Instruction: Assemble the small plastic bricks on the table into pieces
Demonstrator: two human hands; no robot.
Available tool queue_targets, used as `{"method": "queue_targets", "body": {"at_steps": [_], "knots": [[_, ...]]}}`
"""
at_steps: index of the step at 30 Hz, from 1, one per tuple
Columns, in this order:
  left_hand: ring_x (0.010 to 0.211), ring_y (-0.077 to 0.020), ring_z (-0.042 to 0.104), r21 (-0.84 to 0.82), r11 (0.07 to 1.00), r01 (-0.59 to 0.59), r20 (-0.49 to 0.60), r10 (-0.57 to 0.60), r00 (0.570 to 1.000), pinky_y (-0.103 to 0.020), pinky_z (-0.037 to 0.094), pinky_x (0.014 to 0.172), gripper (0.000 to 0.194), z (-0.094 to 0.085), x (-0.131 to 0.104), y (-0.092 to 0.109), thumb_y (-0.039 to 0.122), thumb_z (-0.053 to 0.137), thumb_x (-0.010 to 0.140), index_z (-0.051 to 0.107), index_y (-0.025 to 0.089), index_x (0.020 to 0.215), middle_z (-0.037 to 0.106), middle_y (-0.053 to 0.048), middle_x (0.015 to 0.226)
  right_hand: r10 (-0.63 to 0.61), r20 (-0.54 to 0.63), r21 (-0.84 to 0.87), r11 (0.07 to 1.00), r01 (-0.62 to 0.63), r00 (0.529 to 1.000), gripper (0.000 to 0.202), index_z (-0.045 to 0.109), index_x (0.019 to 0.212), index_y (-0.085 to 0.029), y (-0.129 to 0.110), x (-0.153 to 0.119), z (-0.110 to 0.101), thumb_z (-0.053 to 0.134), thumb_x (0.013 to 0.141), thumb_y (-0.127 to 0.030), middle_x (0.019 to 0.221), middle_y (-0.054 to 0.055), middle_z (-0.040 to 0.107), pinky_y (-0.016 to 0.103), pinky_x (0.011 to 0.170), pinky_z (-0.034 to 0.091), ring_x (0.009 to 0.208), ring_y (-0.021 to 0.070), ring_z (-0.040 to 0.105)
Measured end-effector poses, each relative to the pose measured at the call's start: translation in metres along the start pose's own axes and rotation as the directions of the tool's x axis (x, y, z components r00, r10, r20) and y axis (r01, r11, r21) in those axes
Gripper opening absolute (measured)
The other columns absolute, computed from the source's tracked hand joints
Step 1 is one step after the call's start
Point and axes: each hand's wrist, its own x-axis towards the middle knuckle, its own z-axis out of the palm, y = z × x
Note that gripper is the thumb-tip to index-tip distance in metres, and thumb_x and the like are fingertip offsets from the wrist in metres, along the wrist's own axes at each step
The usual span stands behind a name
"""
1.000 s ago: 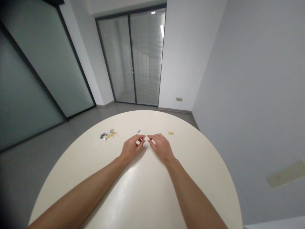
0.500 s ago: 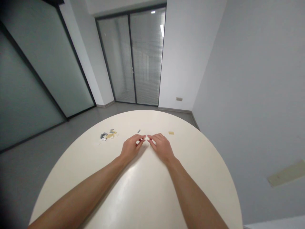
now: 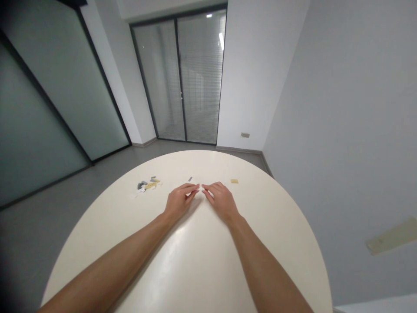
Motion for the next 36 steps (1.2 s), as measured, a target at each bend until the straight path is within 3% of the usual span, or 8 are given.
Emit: {"method": "queue_targets", "body": {"at_steps": [25, 36], "knots": [[0.100, -0.0156, 0.069, -0.056, 0.998, -0.034, -0.027, 0.032, 0.999, -0.029, 0.054, 0.090, 0.019, 0.0021, 0.0014, -0.0035, 0.025, 0.057, 0.095, 0.074, 0.027, 0.102, 0.075, 0.001, 0.109, 0.027, 0.003, 0.028, 0.999, -0.027, 1.000, 0.019, 0.072, 0.106, -0.024, -0.0005, 0.0003, 0.0000, 0.057, 0.097, -0.031, 0.098, 0.005, 0.076, 0.040, 0.086, 0.053, 0.094, 0.0227, 0.063], [0.083, -0.0115, 0.068, -0.068, 0.998, 0.019, -0.019, -0.020, 1.000, -0.025, 0.053, 0.077, 0.019, 0.0002, -0.0004, 0.0010, 0.017, 0.062, 0.089, 0.067, 0.026, 0.106, 0.073, 0.003, 0.106, 0.058, 0.003, 0.047, 0.997, -0.058, 0.998, 0.013, 0.068, 0.104, -0.024, -0.0007, -0.0008, 0.0003, 0.061, 0.093, -0.025, 0.101, 0.004, 0.074, 0.039, 0.088, 0.052, 0.097, 0.0226, 0.063]]}}
